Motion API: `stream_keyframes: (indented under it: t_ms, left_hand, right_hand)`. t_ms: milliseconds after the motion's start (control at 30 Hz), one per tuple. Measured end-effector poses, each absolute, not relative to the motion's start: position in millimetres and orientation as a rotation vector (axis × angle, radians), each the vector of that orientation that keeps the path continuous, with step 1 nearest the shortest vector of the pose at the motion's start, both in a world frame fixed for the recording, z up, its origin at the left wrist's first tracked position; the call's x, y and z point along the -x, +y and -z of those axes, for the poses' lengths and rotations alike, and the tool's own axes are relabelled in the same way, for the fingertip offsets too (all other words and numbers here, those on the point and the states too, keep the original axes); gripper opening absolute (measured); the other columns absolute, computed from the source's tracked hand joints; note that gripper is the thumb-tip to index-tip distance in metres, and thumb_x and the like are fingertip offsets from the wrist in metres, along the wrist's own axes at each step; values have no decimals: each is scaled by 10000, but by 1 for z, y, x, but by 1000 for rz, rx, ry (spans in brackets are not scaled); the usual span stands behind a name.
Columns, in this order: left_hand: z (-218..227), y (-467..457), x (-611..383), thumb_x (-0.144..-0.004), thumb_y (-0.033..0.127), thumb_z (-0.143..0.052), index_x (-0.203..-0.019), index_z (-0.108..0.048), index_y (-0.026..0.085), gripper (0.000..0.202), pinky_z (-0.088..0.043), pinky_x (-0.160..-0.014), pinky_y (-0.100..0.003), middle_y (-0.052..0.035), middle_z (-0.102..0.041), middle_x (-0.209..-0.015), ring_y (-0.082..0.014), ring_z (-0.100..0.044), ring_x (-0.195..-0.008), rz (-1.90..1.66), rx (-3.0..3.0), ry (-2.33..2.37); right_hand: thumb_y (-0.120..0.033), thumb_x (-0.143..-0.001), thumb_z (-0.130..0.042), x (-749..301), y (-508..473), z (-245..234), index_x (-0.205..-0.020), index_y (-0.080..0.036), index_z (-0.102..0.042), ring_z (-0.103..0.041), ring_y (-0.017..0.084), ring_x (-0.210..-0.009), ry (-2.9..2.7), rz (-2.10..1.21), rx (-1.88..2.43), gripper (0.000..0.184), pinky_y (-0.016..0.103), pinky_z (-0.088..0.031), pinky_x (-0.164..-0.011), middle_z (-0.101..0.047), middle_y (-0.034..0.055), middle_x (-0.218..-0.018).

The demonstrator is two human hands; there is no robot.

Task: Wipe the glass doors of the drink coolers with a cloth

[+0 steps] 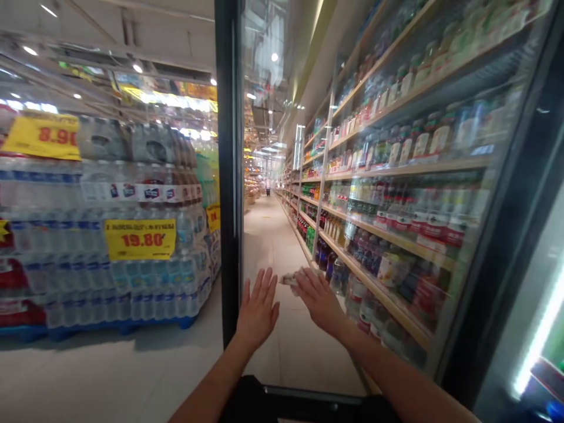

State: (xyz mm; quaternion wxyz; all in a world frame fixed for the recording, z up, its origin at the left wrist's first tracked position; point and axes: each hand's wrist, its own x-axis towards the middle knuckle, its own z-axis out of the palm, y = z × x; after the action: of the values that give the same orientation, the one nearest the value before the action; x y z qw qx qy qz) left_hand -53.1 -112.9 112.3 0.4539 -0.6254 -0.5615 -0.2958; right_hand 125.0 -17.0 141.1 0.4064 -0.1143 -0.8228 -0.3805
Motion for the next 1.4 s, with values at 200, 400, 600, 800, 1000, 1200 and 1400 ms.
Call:
stream_keyframes:
  t_ms: [200,400,600,800,1000,1200,1400]
  left_hand:
    - [-120,-128,77,-852,260,-429,-1390,-282,106,579,-113,-1125,-449,-146,-394,-1394,-223,-208,-1369,747,1460,-1428]
    - [-125,-145,99,-841,231,-448,-1406,-234,89,621,-124,-1122,-452,-171,-364,-1406,-234,-155,-1381,750,1415,-1403]
    - [-129,-150,110,-838,220,-456,-1424,-173,98,662,-139,-1115,-466,-180,-345,-1415,-238,-150,-1381,776,1382,-1408]
    - [-152,-143,116,-850,254,-455,-1426,-169,118,658,-142,-1112,-469,-171,-303,-1439,-242,-164,-1379,816,1373,-1400]
    - [-194,-134,113,-852,261,-453,-1417,-193,102,641,-155,-1103,-480,-189,-306,-1437,-250,-149,-1384,852,1329,-1341]
    - [-231,-127,109,-854,266,-458,-1418,-192,115,641,-151,-1104,-466,-179,-286,-1450,-243,-147,-1386,865,1299,-1282]
    - [-259,-118,106,-864,298,-443,-1419,-198,143,626,-122,-1108,-478,-171,-259,-1463,-244,-158,-1384,943,1284,-1243]
  right_hand:
    - [-63,-823,-427,-82,-26,-158,-1220,-143,-534,-141,279,-1391,-1955,889,316,419,529,-277,-1077,-418,102,-1403]
    - [-151,-867,-427,-47,-40,-146,-1201,-145,-543,-279,249,-1346,-2125,924,89,353,470,-327,-1069,-397,78,-1421]
    - [-183,-888,-411,-19,-38,-163,-1222,-136,-525,-282,262,-1345,-2090,937,66,356,471,-324,-1069,-372,64,-1438]
    - [-181,-905,-384,-13,-29,-219,-1232,-188,-514,-232,241,-1370,-2087,933,95,351,475,-279,-1088,-367,42,-1443]
    - [-197,-901,-398,-14,-30,-256,-1224,-175,-525,-262,244,-1358,-2066,975,89,348,453,-270,-1097,-388,53,-1430]
    - [-163,-907,-355,-8,-31,-329,-1224,-176,-526,-209,271,-1375,-1970,841,323,361,514,-226,-1098,-334,68,-1458]
    - [-169,-896,-379,-4,-35,-339,-1272,-190,-482,-230,230,-1369,-2021,929,234,390,467,-241,-1103,-360,57,-1446]
